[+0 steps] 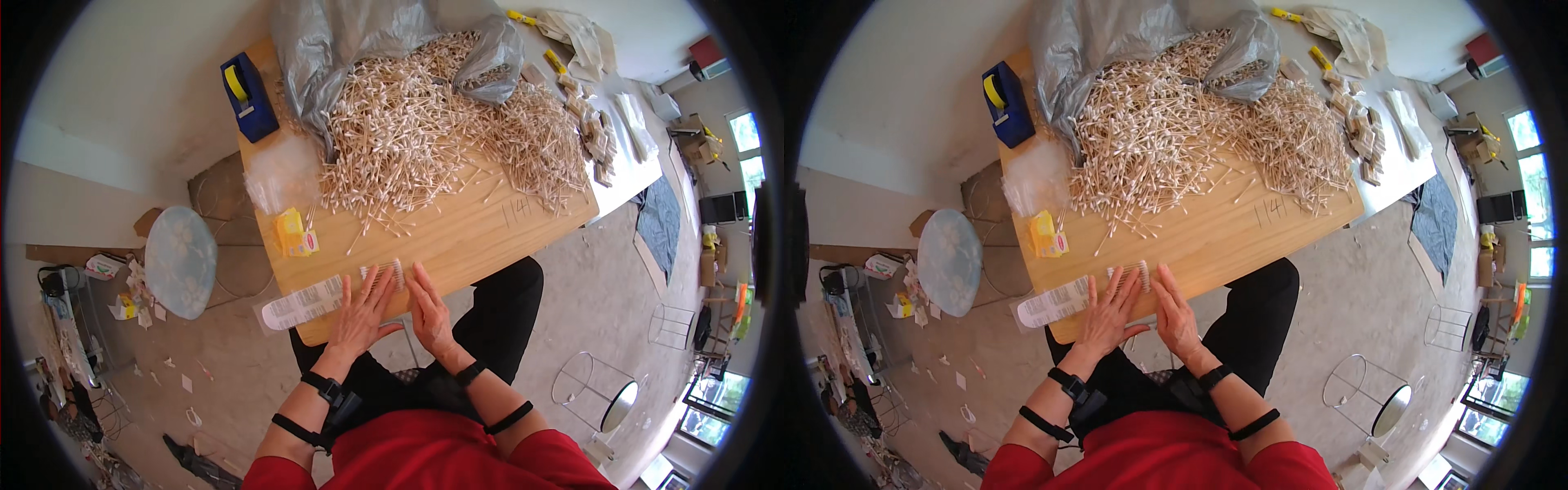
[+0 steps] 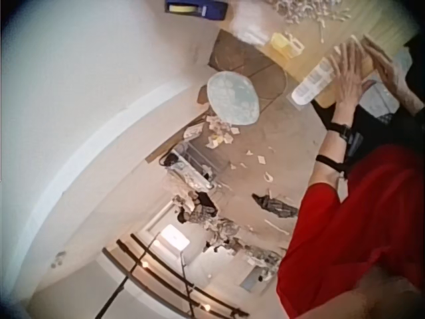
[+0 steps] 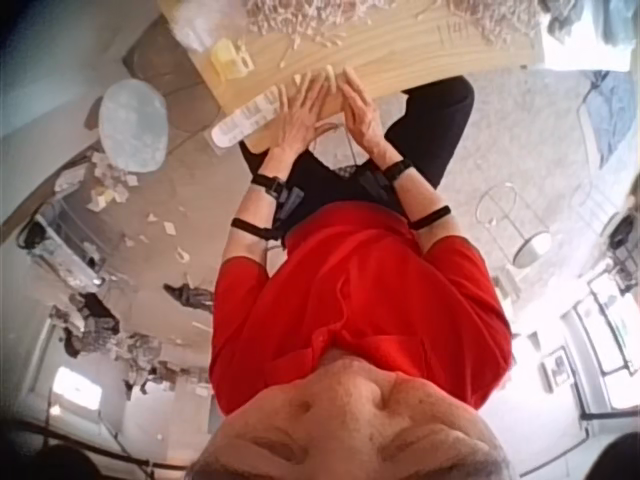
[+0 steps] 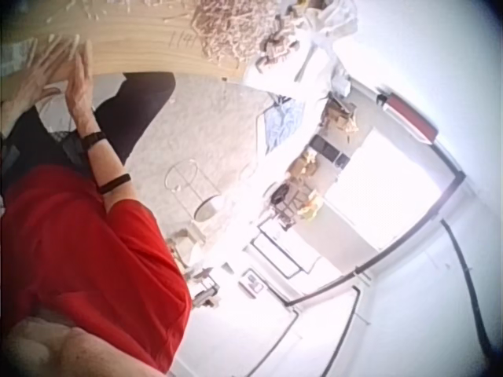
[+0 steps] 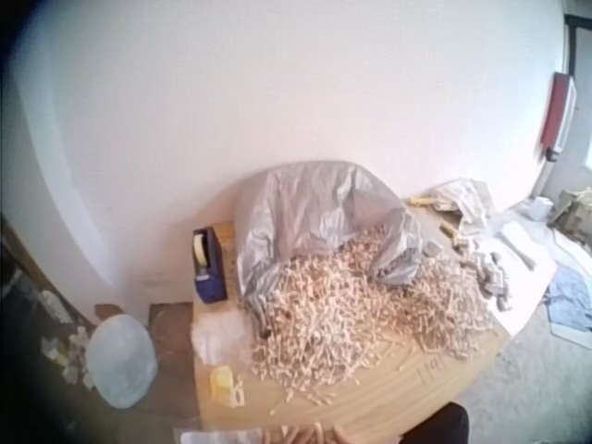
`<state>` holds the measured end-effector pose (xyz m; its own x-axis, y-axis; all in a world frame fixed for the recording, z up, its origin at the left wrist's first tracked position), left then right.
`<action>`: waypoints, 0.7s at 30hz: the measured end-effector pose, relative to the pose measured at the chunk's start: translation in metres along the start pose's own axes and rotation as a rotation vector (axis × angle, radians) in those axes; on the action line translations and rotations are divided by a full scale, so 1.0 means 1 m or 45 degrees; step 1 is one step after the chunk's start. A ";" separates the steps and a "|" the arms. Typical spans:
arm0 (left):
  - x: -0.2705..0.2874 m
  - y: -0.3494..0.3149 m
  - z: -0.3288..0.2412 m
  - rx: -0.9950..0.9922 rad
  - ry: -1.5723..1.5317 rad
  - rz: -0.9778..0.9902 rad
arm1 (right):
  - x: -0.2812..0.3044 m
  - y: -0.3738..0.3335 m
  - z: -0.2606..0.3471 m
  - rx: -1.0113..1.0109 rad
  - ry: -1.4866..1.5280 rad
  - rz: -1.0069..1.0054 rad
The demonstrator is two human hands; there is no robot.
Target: Packing q-tips into small plastic packets by hand.
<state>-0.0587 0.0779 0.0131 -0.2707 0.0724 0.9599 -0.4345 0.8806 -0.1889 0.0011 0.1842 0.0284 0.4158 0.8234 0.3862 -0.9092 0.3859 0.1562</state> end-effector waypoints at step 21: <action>0.009 0.006 0.036 0.784 -0.949 -1.010 | -0.038 0.052 -0.005 -0.089 0.292 -0.189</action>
<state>-0.0945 0.0665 0.0129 -0.0835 -0.8372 0.5405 -0.9750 0.1807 0.1292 -0.0614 0.1752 0.0175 0.5452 0.8254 0.1468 -0.8378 0.5303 0.1296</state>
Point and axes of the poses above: each hand's wrist, its own y-axis towards the middle knuckle, its own x-axis out of the back of the hand, z = x × y, the point moved 9 cm from there along y, towards the middle knuckle, and after that the axes turned 8 degrees about y, right-handed, at the moved point
